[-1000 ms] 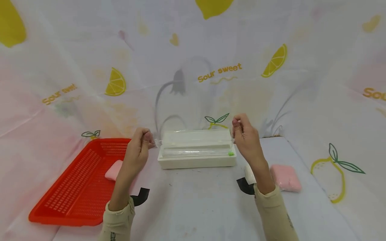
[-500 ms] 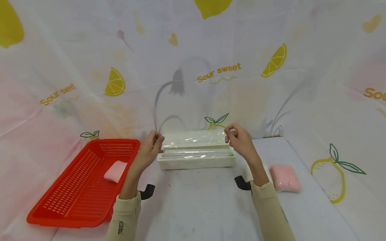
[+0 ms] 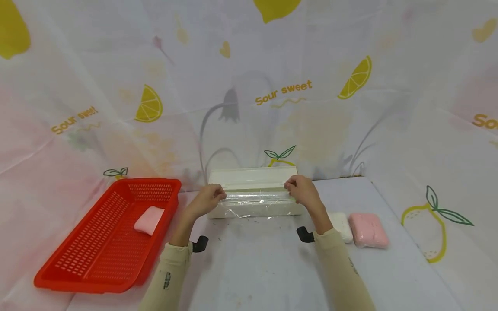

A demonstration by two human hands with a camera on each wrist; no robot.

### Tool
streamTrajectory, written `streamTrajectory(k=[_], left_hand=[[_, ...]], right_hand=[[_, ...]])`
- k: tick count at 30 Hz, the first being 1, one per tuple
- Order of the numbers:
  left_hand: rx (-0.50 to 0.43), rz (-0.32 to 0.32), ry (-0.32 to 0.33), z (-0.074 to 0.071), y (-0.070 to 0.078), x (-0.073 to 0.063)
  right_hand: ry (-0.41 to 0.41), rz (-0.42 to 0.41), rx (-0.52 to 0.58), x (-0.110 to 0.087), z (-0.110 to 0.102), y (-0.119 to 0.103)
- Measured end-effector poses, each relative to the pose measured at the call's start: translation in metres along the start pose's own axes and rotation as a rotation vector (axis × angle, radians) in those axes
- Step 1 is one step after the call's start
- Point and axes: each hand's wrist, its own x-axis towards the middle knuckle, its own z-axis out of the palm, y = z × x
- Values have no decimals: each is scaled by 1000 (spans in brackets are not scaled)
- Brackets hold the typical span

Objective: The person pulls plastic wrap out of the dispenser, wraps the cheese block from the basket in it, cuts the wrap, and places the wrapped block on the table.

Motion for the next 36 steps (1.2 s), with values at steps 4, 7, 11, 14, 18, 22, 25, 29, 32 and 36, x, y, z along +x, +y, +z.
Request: streamTrajectory(k=[4, 7, 11, 14, 18, 22, 25, 29, 32, 36], left_hand=[[38, -29, 6, 1, -1, 2], [84, -25, -3, -2, 2, 4], [48, -43, -16, 0, -6, 9], [23, -66, -34, 8, -16, 9], [29, -52, -8, 13, -21, 9], [48, -1, 78, 1, -15, 16], [77, 35, 149, -15, -4, 18], [88, 101, 262, -40, 24, 18], [87, 145, 332, -57, 47, 17], [88, 190, 382, -75, 72, 15]], right_hand=[[71, -23, -204, 3, 13, 0], [113, -63, -285, 4, 17, -7], [79, -73, -276, 10, 22, -10], [19, -43, -239, 11, 28, -5], [51, -29, -186, 11, 31, -1], [174, -88, -134, 19, 22, -8], [223, -122, -86, 23, 9, -19], [287, -180, -37, 24, -12, -40], [369, -249, -25, 23, -29, -58], [486, -322, -19, 16, -50, -86]])
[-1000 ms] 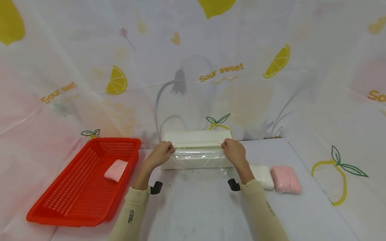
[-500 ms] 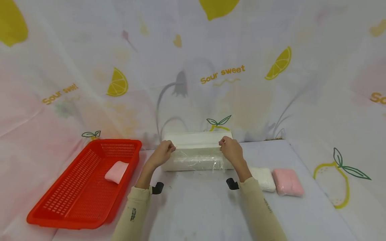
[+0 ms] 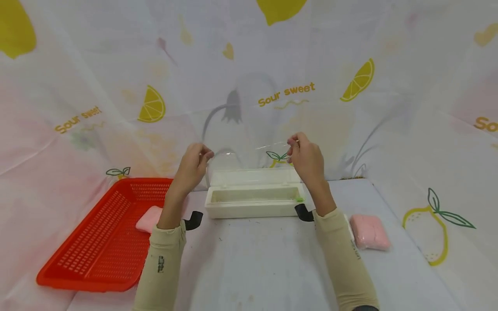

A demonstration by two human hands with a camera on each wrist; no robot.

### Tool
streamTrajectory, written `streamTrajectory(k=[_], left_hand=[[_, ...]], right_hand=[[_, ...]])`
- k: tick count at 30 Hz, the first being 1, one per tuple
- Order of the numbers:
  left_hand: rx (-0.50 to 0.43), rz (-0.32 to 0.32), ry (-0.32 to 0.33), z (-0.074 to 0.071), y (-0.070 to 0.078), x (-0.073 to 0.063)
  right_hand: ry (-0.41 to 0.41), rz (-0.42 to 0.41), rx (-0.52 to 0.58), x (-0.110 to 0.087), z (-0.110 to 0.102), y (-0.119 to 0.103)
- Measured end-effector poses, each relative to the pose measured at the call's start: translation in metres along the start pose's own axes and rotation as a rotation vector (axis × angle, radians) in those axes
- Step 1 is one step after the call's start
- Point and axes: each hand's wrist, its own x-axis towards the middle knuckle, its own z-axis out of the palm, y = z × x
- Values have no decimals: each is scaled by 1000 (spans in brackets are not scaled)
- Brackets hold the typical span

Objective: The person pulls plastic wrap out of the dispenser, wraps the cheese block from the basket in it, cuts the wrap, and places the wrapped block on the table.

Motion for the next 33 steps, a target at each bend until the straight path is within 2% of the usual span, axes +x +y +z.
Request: streamTrajectory(k=[6, 13, 16, 20, 27, 30, 33], left_hand=[[-33, 99, 119, -23, 26, 14], [-116, 113, 170, -41, 51, 24], [-152, 146, 210, -49, 64, 25], [-179, 231, 281, -60, 81, 23], [-151, 389, 368, -76, 104, 12], [-126, 412, 383, -80, 107, 5], [-65, 412, 368, -81, 106, -6]], right_hand=[[143, -92, 19, 12, -22, -28], [261, -150, 67, 17, -41, -52], [307, -174, 88, 15, -51, -68], [365, -210, 117, 11, -63, -89], [455, -259, 126, 4, -81, -110], [453, -267, 127, 3, -86, -113], [396, -272, 85, -2, -89, -108]])
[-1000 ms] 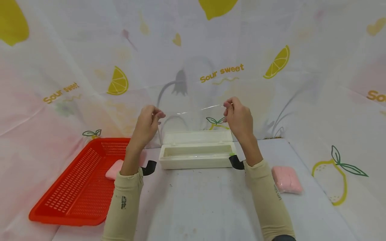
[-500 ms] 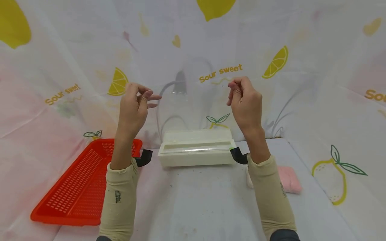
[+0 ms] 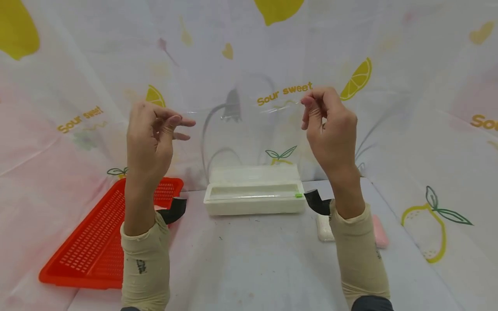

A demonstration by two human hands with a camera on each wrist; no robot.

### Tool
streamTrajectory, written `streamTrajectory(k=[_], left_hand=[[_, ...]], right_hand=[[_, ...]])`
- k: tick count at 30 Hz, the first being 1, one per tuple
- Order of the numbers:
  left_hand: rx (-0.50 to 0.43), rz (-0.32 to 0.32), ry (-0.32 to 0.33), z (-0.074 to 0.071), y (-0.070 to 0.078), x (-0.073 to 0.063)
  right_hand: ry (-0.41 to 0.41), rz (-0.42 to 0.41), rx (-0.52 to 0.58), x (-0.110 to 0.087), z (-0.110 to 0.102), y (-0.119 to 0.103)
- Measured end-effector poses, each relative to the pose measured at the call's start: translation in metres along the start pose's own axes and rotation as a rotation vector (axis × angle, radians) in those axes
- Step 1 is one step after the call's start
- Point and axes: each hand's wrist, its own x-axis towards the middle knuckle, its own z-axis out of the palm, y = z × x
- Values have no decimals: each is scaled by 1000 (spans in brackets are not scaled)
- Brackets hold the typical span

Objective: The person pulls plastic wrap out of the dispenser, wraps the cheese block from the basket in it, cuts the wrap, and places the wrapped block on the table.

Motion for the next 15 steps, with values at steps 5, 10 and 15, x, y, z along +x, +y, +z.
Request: streamTrajectory(k=[5, 10, 15], left_hand=[[48, -9, -113, -13, 0, -25], [-63, -37, -271, -28, -3, -50], [-254, -58, -424, -38, -9, -73]], right_hand=[[-215, -63, -49, -15, -11, 10], [-475, -63, 57, -34, -27, 23], [-733, -61, 279, -49, -39, 35]])
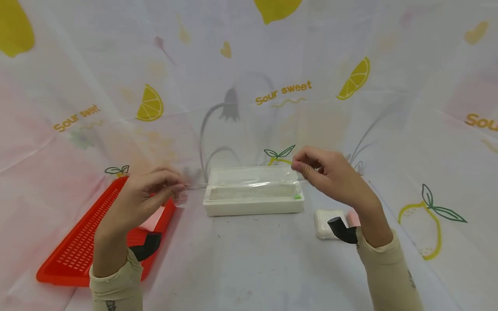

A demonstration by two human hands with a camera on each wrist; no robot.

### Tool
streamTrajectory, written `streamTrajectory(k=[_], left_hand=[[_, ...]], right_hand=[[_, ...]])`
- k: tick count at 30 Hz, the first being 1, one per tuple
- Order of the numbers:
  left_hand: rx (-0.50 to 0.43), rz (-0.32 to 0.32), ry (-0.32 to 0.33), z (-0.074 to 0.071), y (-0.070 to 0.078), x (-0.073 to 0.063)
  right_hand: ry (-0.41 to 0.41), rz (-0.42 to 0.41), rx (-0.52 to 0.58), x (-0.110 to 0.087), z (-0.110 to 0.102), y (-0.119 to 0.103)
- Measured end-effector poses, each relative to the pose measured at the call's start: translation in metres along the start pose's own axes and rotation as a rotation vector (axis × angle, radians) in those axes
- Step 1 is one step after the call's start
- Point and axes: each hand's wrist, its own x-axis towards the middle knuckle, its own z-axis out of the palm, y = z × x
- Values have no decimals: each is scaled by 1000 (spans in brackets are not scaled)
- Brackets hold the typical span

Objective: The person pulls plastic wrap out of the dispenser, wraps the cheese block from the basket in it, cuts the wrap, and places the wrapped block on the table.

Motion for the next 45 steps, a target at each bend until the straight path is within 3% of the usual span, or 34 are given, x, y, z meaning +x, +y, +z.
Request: streamTrajectory(k=[8, 15, 20, 23, 27, 32, 38, 42, 45], left_hand=[[-257, -122, -258, 16, -16, -39], [-415, -185, -497, 32, -27, -64], [-507, -158, -665, 41, -26, -79], [-562, -154, -727, 47, -27, -89], [-639, -260, -792, 57, -28, -99], [-715, -411, -881, 71, -33, -109], [-741, -476, -941, 92, -40, -127], [-762, -473, -975, 105, -50, -139], [-744, -449, -1010, 117, -59, -146]], right_hand=[[-423, 7, 131, -33, 4, 11], [-617, -89, 219, -58, 16, 7], [-670, -143, 239, -78, 30, 0], [-684, -154, 256, -89, 39, 0], [-667, -152, 245, -100, 48, 4], [-642, -90, 283, -112, 60, 14], [-676, 85, 464, -131, 81, 31], [-703, 256, 607, -144, 94, 40], [-710, 331, 646, -153, 104, 46]])
